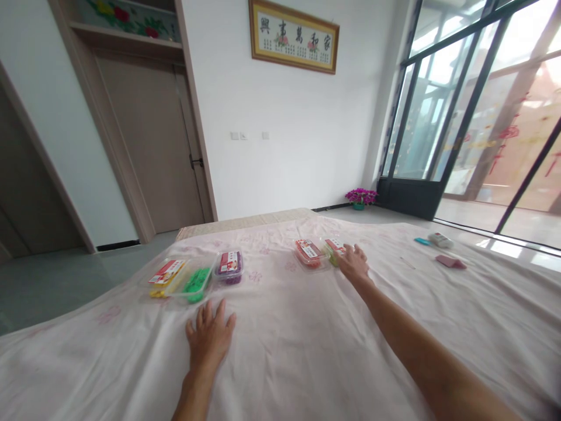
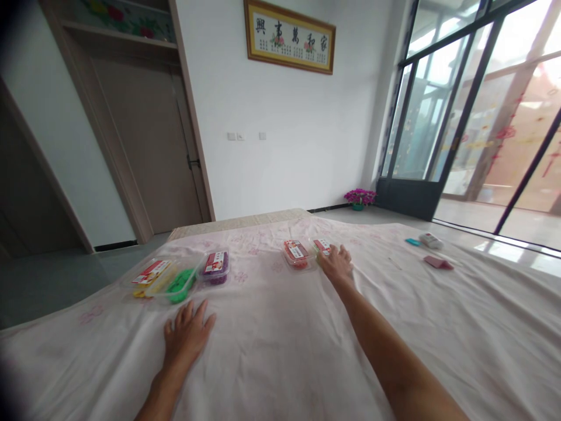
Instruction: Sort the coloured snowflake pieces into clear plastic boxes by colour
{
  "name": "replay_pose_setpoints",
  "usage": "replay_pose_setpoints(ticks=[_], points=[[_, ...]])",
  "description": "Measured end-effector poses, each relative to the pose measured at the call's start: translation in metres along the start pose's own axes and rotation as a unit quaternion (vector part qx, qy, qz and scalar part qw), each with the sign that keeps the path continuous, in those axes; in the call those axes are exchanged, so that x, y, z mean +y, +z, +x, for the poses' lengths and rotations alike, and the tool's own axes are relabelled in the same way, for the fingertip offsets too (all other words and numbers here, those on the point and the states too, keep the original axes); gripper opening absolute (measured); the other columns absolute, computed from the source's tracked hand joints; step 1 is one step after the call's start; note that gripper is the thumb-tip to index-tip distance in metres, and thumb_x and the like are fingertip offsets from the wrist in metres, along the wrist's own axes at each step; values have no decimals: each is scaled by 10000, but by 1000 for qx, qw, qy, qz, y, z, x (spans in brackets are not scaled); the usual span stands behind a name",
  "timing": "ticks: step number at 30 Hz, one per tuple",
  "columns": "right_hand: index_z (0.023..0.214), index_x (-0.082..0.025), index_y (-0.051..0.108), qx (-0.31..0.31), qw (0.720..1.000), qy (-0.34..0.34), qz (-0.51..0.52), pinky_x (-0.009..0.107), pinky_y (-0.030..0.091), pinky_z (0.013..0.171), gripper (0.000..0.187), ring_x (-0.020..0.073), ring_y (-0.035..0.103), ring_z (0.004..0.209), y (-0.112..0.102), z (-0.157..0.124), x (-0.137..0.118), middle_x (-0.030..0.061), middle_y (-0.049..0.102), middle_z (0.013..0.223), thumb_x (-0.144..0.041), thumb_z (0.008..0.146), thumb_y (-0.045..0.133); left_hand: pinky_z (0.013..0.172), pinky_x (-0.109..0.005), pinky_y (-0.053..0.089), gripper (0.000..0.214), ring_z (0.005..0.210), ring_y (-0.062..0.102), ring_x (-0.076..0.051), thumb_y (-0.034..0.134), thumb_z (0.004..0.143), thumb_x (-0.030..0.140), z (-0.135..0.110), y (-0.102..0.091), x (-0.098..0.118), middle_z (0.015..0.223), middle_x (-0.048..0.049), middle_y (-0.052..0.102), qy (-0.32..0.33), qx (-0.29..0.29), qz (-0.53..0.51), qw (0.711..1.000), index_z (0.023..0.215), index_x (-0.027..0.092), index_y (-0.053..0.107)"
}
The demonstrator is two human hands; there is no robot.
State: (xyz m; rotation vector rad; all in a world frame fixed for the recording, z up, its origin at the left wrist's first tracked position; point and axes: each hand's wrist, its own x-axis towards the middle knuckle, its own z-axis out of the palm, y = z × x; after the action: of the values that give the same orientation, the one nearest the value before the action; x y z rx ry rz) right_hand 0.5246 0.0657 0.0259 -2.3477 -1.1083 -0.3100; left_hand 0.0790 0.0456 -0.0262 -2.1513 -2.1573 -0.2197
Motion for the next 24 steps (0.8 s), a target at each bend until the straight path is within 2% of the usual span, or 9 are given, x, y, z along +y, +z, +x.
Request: replay_pose_setpoints(ticks=[2, 5, 9, 13, 17, 20, 22, 24], points=[[1288, -201, 562, -22, 1000, -1, 0, 563, 316, 1010, 560, 369, 420, 1271, 9, 6, 5, 196, 517, 1311, -541, 899, 344, 1115, -570, 208, 549, 1411, 313, -314, 356, 933, 507, 0, 0, 0, 1534, -107, 374, -1, -2, -1, 1000, 1443, 318, 427], [1204, -171, 600, -24, 998, -52, -17, 540, 218, 1090, 511, 329, 442, 1258, 25, 10, 2, 192, 579, 1206, -507, 895, 369, 1116, -572, 200, 554, 1414, 305, -318, 362, 932, 511, 1, 1, 0, 1538, -110, 366, -3, -6, -3, 1000, 1447, 315, 420], [1214, -170, 586, -38, 995, -89, -13, 535, 158, 1114, 477, 311, 422, 1270, 38, 16, -11, 172, 581, 1210, -461, 881, 405, 1121, -569, 194, 552, 1418, 300, -318, 357, 934, 514, 1, 0, 1, 1535, -112, 370, -6, -6, -6, 1000, 1444, 314, 426], [1265, -205, 560, -94, 990, -103, -17, 537, 119, 1124, 475, 290, 400, 1284, 38, 27, -19, 124, 584, 1215, -428, 870, 419, 1121, -563, 202, 543, 1412, 318, -308, 365, 933, 498, 2, -1, 2, 1531, -109, 378, -6, -3, -2, 1000, 1440, 314, 433], [1319, -203, 543, -108, 992, -62, -31, 541, 205, 1087, 521, 342, 378, 1303, 31, 28, -26, 161, 522, 1322, -438, 865, 439, 1122, -565, 198, 538, 1418, 307, -306, 361, 937, 490, 3, -1, 2, 1535, -105, 373, -5, -7, -3, 1000, 1441, 313, 429], [1387, -225, 488, -71, 995, -46, -48, 588, 198, 1074, 582, 397, 219, 1399, 26, 14, -42, 166, 352, 1499, -511, 885, 419, 1123, -566, 194, 536, 1421, 302, -307, 361, 939, 489, 2, -1, 2, 1538, -107, 369, -4, -5, -5, 1000, 1441, 314, 430], [1415, -289, 452, -44, 992, -108, -55, 617, 141, 1091, 599, 381, 108, 1442, 24, 1, -57, 107, 256, 1569, -588, 900, 380, 1123, -567, 193, 534, 1419, 307, -308, 365, 939, 488, 2, -1, 2, 1537, -110, 370, -3, -2, -6, 1000, 1437, 312, 436], [1411, -360, 441, -53, 977, -195, -61, 649, 108, 1091, 601, 362, 88, 1451, 23, -12, -71, 57, 278, 1566, -652, 891, 369, 1124, -566, 193, 533, 1416, 311, -309, 369, 937, 488, 2, -2, 2, 1536, -112, 372, -3, -1, -7, 1000, 1434, 309, 441]])
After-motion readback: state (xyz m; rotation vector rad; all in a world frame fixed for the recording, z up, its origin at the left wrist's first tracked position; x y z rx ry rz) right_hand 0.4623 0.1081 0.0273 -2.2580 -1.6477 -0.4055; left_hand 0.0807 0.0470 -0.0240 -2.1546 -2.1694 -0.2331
